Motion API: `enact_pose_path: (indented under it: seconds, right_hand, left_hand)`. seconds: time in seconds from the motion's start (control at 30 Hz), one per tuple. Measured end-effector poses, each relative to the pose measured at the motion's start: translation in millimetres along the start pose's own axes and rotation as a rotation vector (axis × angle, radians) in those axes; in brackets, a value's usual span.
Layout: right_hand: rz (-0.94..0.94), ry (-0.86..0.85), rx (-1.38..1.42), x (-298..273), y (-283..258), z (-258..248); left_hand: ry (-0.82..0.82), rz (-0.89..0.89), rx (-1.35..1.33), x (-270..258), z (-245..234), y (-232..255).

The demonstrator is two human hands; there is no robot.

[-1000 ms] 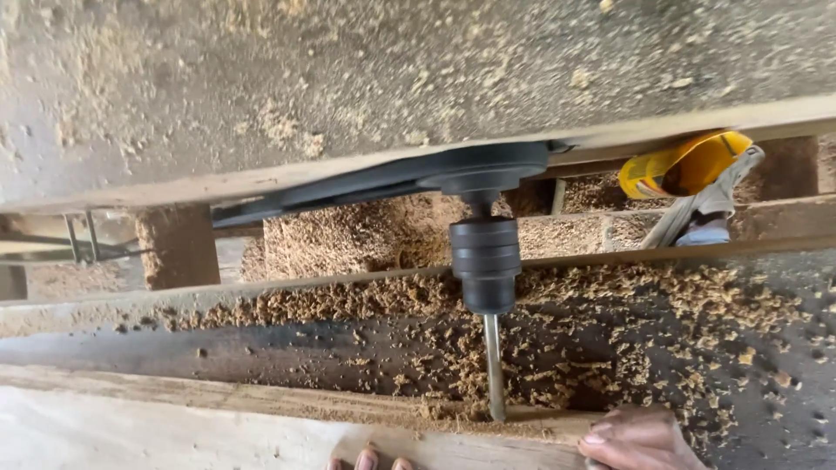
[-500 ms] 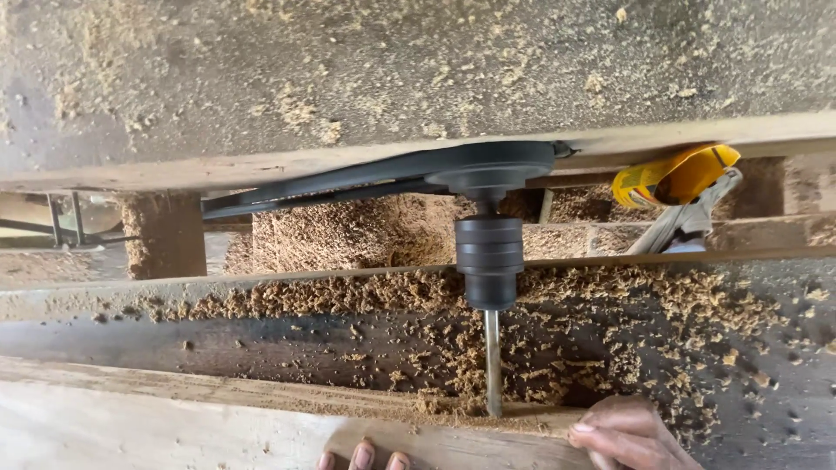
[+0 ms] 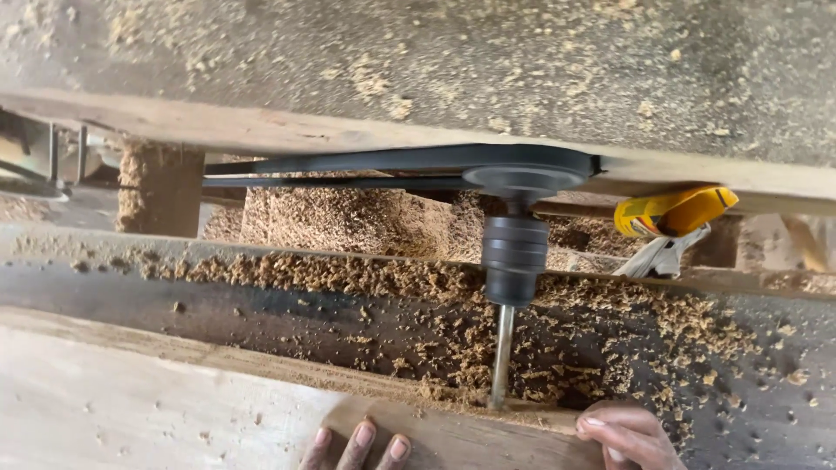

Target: The person uses a drill press to drill a series of holes along the length of a wooden plank. They guide the plank with both hands under the rotating drill bit, creating evenly spaced holes while wood shavings accumulate on the workbench. The person then lifts the plank to inspect the drilled holes.

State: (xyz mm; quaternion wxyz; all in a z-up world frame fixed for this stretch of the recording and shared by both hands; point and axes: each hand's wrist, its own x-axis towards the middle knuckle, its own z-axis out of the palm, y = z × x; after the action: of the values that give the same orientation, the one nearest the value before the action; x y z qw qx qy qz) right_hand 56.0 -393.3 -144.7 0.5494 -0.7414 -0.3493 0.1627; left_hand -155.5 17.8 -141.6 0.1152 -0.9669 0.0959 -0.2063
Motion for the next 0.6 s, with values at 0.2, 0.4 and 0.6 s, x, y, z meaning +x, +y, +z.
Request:
enact_pose_path:
  seconds: [0.2,0.4,0.6]
  right_hand:
    - [0.042,0.040,0.018,1.0,4.1,-9.9]
    - [0.046,0.288,-0.174,88.6,-99.4,24.7]
    - [0.054,0.267,-0.268,98.5,-102.3,16.4]
  left_hand:
    - [-0.117,-0.006,-0.234,42.1,-43.9,-18.8]
    - [-0.125,-0.073,-0.272,66.6,-57.1,-26.8]
    - [-0.076,-0.193,-0.433,106.2,-80.0,-34.3]
